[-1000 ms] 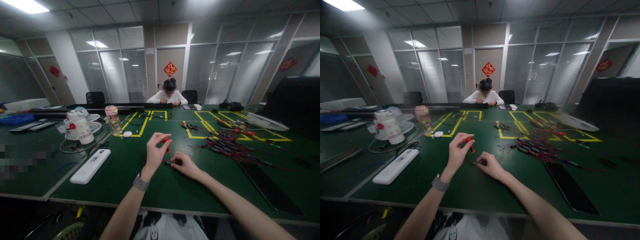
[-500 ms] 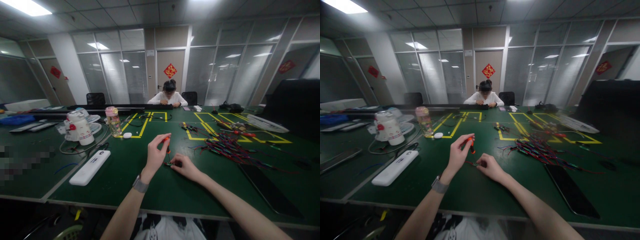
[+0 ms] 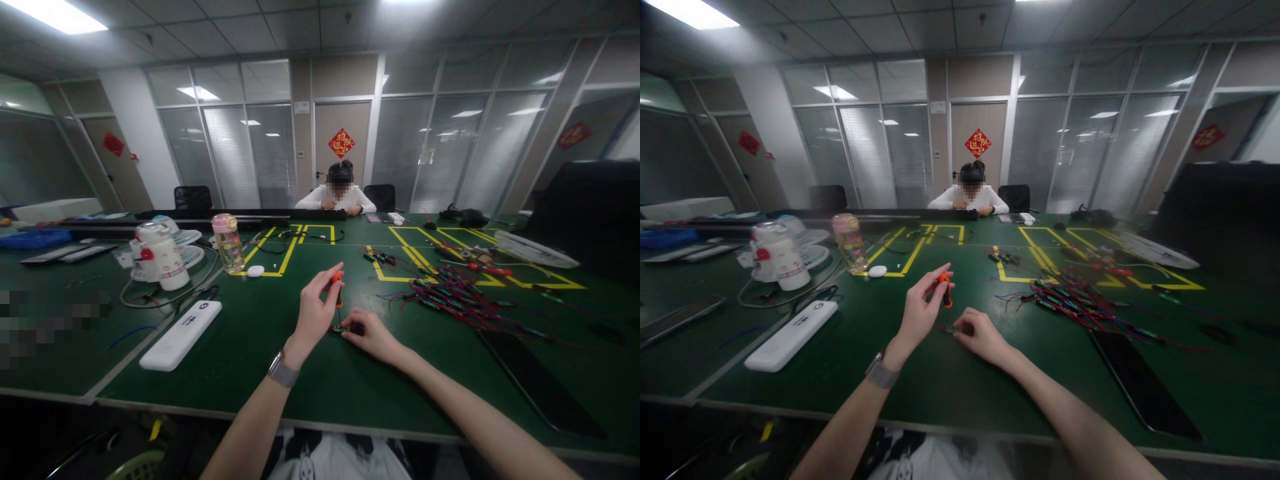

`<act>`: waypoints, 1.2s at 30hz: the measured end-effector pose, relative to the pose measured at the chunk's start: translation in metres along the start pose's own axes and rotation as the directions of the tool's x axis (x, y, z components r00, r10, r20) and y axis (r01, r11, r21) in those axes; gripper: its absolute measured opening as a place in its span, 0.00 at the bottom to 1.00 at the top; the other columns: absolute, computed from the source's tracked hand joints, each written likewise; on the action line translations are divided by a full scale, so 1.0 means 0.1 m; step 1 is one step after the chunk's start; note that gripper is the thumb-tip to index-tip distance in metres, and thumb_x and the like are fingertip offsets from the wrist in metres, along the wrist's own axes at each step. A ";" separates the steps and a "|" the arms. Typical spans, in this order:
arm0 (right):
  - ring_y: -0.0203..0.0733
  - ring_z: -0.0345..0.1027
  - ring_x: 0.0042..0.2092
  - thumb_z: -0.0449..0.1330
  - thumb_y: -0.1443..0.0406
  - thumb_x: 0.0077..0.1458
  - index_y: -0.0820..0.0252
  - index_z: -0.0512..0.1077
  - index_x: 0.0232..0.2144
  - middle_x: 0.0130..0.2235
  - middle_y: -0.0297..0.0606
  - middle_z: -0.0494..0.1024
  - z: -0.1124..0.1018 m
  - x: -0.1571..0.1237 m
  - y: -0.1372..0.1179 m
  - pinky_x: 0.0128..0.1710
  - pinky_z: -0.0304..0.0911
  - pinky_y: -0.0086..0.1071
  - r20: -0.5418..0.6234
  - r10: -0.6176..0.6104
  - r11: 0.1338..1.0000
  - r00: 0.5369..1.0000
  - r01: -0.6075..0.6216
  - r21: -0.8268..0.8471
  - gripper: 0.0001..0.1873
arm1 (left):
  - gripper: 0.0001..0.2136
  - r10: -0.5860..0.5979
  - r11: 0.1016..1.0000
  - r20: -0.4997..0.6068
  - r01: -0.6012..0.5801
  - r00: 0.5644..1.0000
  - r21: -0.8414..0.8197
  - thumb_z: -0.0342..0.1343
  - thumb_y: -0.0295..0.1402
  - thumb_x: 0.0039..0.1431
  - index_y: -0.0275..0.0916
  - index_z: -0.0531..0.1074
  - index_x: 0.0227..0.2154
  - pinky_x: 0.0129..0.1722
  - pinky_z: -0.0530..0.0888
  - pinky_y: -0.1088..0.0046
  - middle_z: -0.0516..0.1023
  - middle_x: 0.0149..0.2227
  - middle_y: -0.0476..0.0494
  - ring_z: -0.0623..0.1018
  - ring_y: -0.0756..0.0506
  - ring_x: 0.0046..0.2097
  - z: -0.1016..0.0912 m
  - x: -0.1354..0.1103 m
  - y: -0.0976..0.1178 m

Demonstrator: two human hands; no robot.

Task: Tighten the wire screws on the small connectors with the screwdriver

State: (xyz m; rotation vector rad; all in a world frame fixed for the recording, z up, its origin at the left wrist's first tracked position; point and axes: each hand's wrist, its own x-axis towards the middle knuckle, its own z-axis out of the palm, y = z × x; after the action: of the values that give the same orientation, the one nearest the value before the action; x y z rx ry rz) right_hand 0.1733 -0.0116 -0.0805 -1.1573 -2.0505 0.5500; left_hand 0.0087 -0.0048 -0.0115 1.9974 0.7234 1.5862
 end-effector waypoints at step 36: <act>0.38 0.66 0.32 0.63 0.73 0.47 0.63 0.75 0.30 0.31 0.35 0.71 -0.01 0.00 -0.01 0.32 0.62 0.30 0.002 0.005 1.000 1.000 -0.005 -0.007 0.05 | 0.06 0.042 0.995 -0.142 -0.029 0.989 0.095 0.57 0.31 0.58 0.40 0.76 0.38 0.41 0.72 0.72 0.73 0.37 0.45 0.75 0.48 0.39 -0.01 0.01 0.06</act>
State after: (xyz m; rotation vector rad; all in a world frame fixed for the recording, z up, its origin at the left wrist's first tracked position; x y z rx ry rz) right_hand 0.1734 -0.0121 -0.0787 -1.1671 -2.0534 0.5472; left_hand 0.0087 -0.0088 -0.0068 1.9859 0.8352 1.7617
